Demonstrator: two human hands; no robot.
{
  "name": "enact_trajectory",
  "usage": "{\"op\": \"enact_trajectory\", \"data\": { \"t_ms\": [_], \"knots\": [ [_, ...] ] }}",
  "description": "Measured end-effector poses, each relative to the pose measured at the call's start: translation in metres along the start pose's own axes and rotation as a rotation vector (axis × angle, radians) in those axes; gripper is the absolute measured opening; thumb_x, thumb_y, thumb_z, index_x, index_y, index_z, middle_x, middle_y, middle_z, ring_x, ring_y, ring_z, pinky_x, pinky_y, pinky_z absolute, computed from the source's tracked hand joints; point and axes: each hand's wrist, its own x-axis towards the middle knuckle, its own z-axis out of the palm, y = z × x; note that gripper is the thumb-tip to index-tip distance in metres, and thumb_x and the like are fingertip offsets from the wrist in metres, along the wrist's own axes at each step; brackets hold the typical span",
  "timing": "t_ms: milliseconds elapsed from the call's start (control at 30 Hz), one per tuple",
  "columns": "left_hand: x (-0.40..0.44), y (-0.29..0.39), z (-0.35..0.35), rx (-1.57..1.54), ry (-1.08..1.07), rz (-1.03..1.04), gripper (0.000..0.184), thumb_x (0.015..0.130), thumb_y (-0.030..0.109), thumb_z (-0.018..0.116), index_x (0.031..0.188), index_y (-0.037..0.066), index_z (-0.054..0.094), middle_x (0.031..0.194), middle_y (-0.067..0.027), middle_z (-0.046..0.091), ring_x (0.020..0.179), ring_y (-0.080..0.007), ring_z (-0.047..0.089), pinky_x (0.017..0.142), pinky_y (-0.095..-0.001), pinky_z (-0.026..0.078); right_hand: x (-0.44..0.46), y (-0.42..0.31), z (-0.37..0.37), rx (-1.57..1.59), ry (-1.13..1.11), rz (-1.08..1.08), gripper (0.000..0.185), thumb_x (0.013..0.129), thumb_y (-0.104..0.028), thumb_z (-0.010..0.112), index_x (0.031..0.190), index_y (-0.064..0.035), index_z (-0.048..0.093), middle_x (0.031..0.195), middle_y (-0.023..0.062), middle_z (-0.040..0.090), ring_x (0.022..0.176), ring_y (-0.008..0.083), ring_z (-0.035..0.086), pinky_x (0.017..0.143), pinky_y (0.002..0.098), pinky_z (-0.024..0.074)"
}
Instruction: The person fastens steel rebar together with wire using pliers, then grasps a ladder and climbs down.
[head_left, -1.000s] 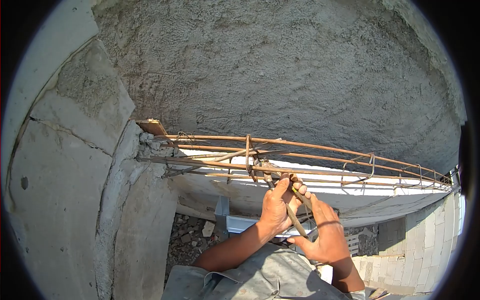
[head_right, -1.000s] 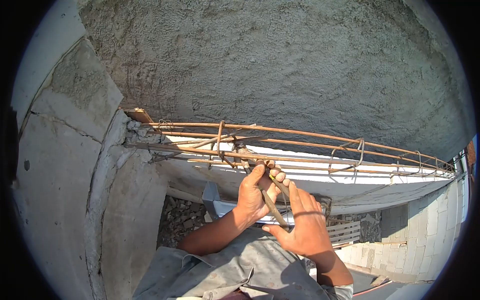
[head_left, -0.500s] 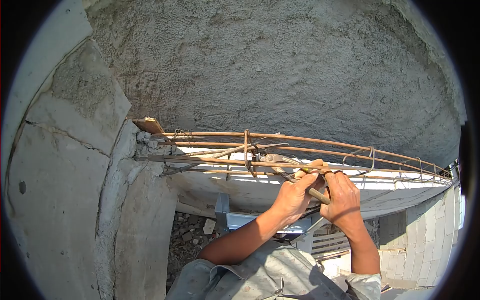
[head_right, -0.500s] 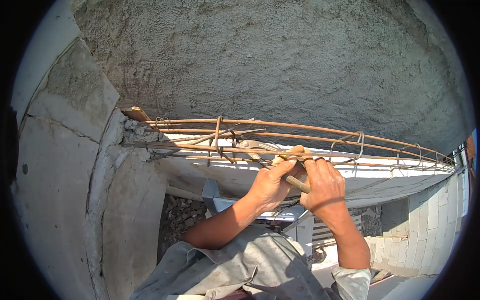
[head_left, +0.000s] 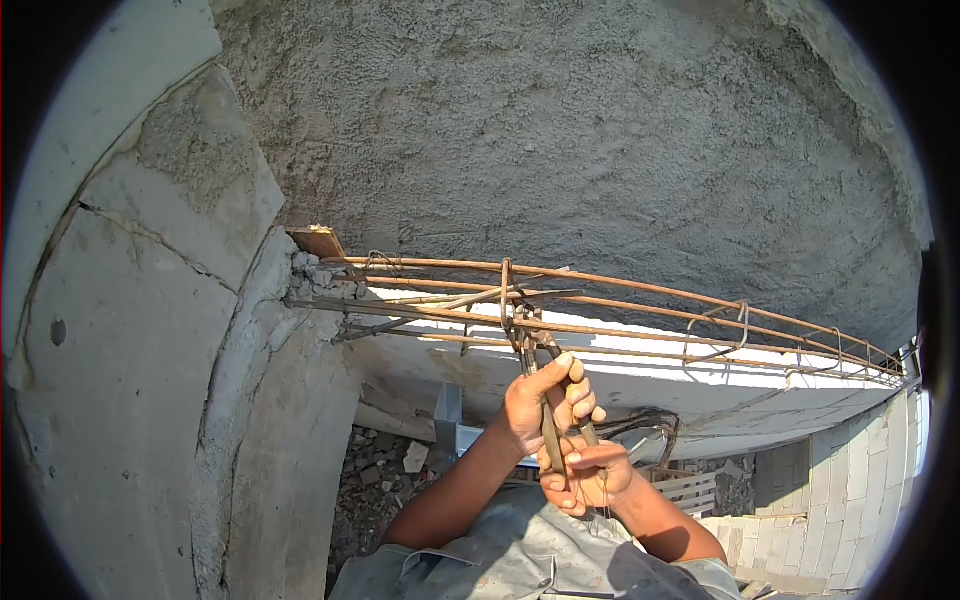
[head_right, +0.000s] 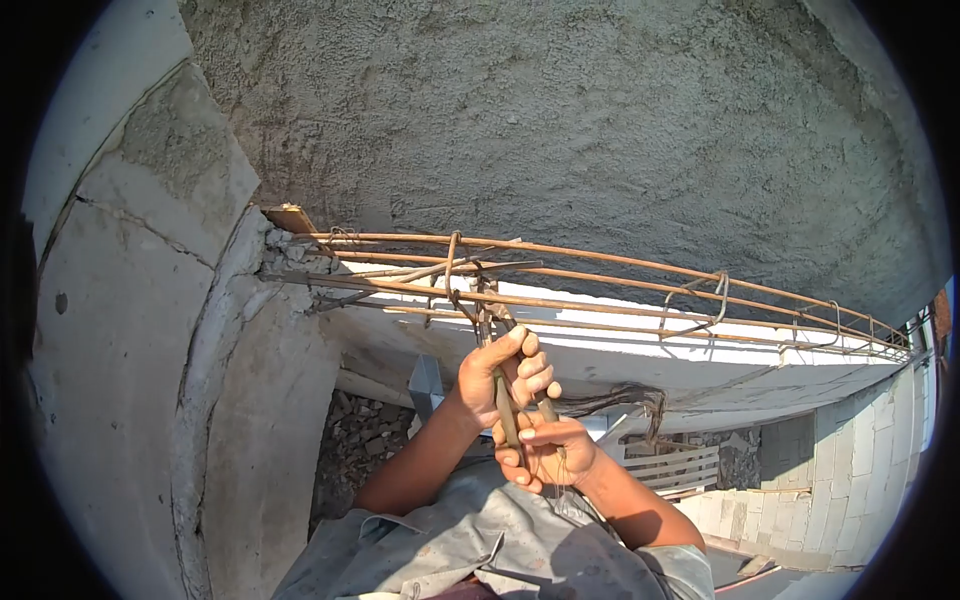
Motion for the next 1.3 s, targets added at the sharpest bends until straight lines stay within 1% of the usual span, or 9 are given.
{"op": "enact_trajectory", "data": {
  "t_ms": [133,233,333,500,667,800,900,1033,1300],
  "knots": [
    [0.007,-0.012,-0.001,-0.034,0.03,0.092,0.022,0.104,0.028,0.053,0.093,0.009,0.055,0.072,-0.0005,0.047,0.068,-0.0169,0.051,0.071,-0.0392,0.048,-0.022,-0.022,0.038,-1.279,0.744,0.01,0.066,0.089,-0.041,0.072,0.125,0.0106,0.052,0.114,0.0273,0.064,0.097,0.035,0.069,0.067,0.0406,0.0564],
    [0.017,-0.022,0.016,-0.01,0.223,0.182,0.017,0.103,0.02,0.051,0.093,0.007,0.053,0.071,-0.0008,0.046,0.066,-0.0176,0.051,0.07,-0.0404,0.048,-0.018,0.004,0.085,-2.109,1.072,-0.241,0.088,0.072,-0.032,0.086,0.135,0.0115,0.042,0.124,0.0325,0.056,0.107,0.0425,0.064,0.084,0.0478,0.0534],
    [0.021,-0.026,0.027,0.039,0.345,0.21,0.02,0.102,0.026,0.055,0.097,0.007,0.053,0.075,-0.0021,0.047,0.068,-0.0186,0.049,0.073,-0.0409,0.048,-0.009,0.013,0.066,-2.232,1.325,-0.253,0.076,0.074,-0.017,0.08,0.135,0.0093,0.041,0.126,0.0323,0.053,0.109,0.0448,0.06,0.085,0.0493,0.0531],
    [-0.001,-0.016,0.029,0.265,0.336,0.134,0.04,0.1,0.038,0.059,0.118,0.002,0.058,0.094,-0.0113,0.065,0.083,-0.0218,0.063,0.081,-0.0337,0.054,-0.021,-0.01,0.056,-1.644,0.751,-0.294,0.046,0.081,-0.002,0.064,0.125,0.0049,0.049,0.095,0.0183,0.057,0.073,0.0262,0.061,0.06,0.0339,0.0478],
    [0.004,-0.012,-0.026,0.064,-0.173,-0.028,0.038,0.104,0.038,0.053,0.115,0.002,0.059,0.1,-0.0137,0.067,0.097,-0.0263,0.068,0.086,-0.0382,0.055,-0.01,0.011,0.005,0.047,0.101,-0.18,0.044,0.084,-0.004,0.063,0.126,0.0033,0.05,0.09,0.0112,0.05,0.066,0.0138,0.045,0.046,0.024,0.0303],
    [0.006,-0.015,0.006,0.092,-0.009,0.064,0.04,0.104,0.044,0.049,0.084,0.01,0.051,0.069,-0.0016,0.046,0.067,-0.019,0.051,0.086,-0.0472,0.047,-0.038,-0.01,0.005,-0.703,0.49,-0.072,0.048,0.087,-0.017,0.069,0.126,0.0055,0.05,0.104,0.0185,0.057,0.073,0.0172,0.057,0.047,0.0261,0.039],
    [0.019,-0.029,0.016,0.009,0.09,0.169,0.032,0.103,0.036,0.054,0.085,0.01,0.052,0.07,-0.0037,0.047,0.067,-0.0214,0.05,0.085,-0.0465,0.047,-0.034,-0.007,0.075,-1.881,0.981,-0.346,0.059,0.083,-0.027,0.077,0.123,0.007,0.051,0.113,0.0276,0.058,0.086,0.0269,0.065,0.06,0.0382,0.0492],
    [0.036,-0.045,0.015,-0.032,0.089,0.314,0.021,0.103,0.026,0.053,0.092,0.008,0.053,0.076,-0.0057,0.05,0.07,-0.0212,0.05,0.086,-0.0456,0.048,-0.013,-0.003,0.066,-2.621,1.323,-0.639,0.053,0.074,-0.015,0.073,0.118,0.007,0.053,0.104,0.0262,0.058,0.087,0.0393,0.062,0.07,0.0467,0.0493],
    [0.052,-0.055,0.009,0.109,0.162,0.376,0.021,0.105,0.018,0.045,0.096,0.002,0.055,0.085,-0.01,0.057,0.08,-0.0234,0.057,0.089,-0.0438,0.05,-0.023,-0.037,0.045,-2.445,1.204,-0.673,0.058,0.067,0.001,0.059,0.124,0.0001,0.055,0.091,0.019,0.059,0.077,0.0396,0.064,0.066,0.0463,0.0537]
  ]
}}
